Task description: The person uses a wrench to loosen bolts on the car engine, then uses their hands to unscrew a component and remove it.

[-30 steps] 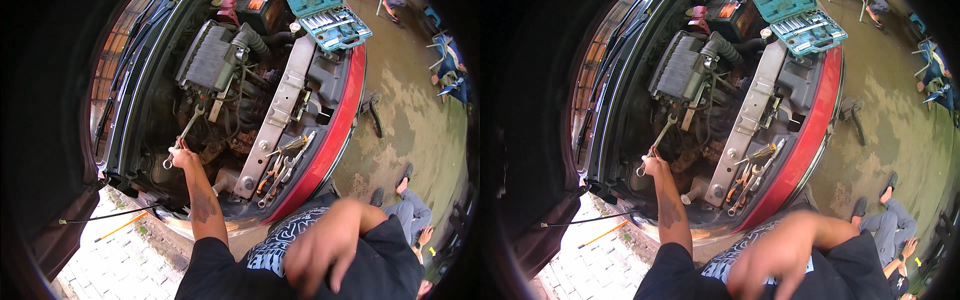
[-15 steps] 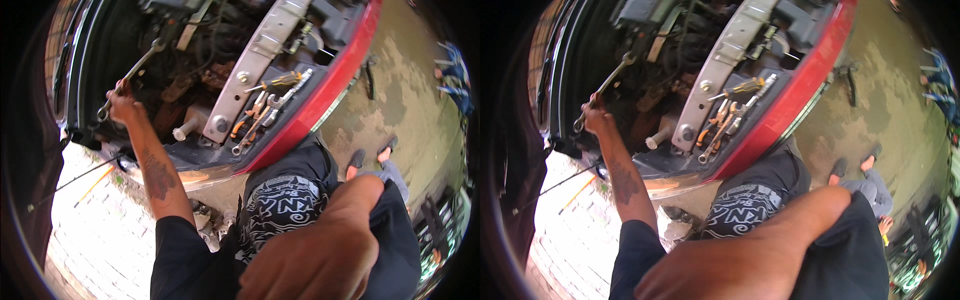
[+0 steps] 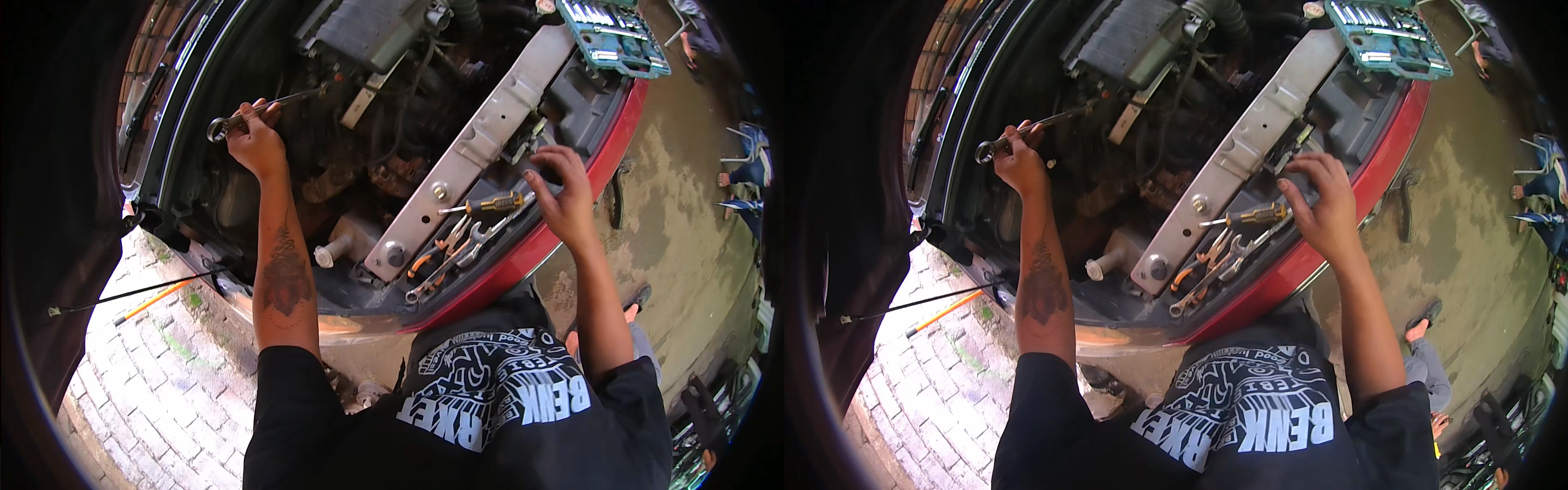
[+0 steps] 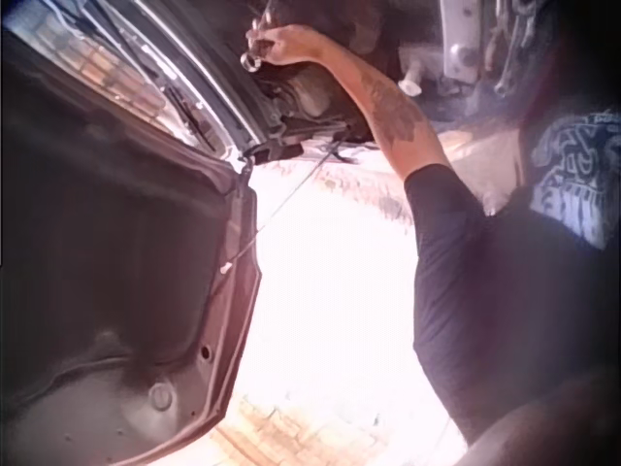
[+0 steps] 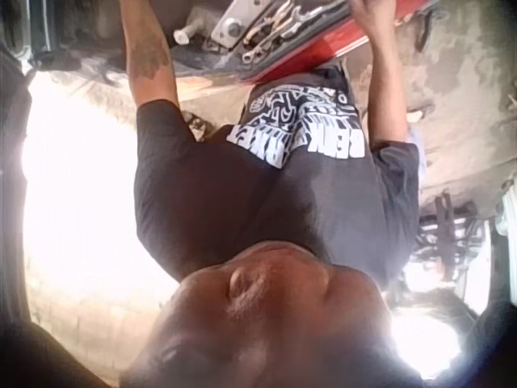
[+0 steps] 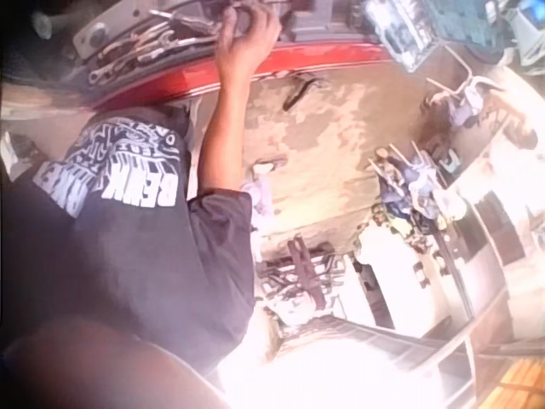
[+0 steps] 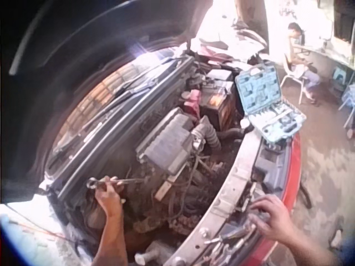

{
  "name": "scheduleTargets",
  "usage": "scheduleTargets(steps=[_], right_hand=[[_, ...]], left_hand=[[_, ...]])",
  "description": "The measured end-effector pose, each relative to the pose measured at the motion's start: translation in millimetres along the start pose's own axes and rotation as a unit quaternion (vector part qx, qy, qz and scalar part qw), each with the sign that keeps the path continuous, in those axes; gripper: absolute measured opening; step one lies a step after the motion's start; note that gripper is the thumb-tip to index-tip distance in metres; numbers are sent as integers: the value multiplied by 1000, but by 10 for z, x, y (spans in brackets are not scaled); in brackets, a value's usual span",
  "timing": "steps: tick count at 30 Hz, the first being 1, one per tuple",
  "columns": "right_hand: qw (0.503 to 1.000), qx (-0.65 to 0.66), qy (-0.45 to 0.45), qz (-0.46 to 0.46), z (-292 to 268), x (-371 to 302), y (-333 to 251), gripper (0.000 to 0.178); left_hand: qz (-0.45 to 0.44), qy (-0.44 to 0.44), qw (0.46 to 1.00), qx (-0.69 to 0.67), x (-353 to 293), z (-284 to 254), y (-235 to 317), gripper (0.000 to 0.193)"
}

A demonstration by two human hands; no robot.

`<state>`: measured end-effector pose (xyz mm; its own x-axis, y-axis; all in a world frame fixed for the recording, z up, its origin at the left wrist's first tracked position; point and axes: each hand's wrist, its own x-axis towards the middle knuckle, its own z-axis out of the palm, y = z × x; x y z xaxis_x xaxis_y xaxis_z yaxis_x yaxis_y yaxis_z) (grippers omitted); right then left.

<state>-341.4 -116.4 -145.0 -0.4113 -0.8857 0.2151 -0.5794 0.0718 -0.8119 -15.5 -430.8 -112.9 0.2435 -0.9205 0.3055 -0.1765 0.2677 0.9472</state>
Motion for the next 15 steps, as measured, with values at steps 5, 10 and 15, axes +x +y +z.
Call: scheduleTargets(steps=[5,10,15], right_hand=[[978,-192,52,-58,307,-193,483,13],[979,-168,105,-44,365,-193,526,12],[979,-163,115,-43,367,-206,533,12]], left_hand=[[35,-68,996,38,174,309,33,23],[50,-93,989,100,255,481,138,22],[61,-77,988,122,247,570,172,23]])
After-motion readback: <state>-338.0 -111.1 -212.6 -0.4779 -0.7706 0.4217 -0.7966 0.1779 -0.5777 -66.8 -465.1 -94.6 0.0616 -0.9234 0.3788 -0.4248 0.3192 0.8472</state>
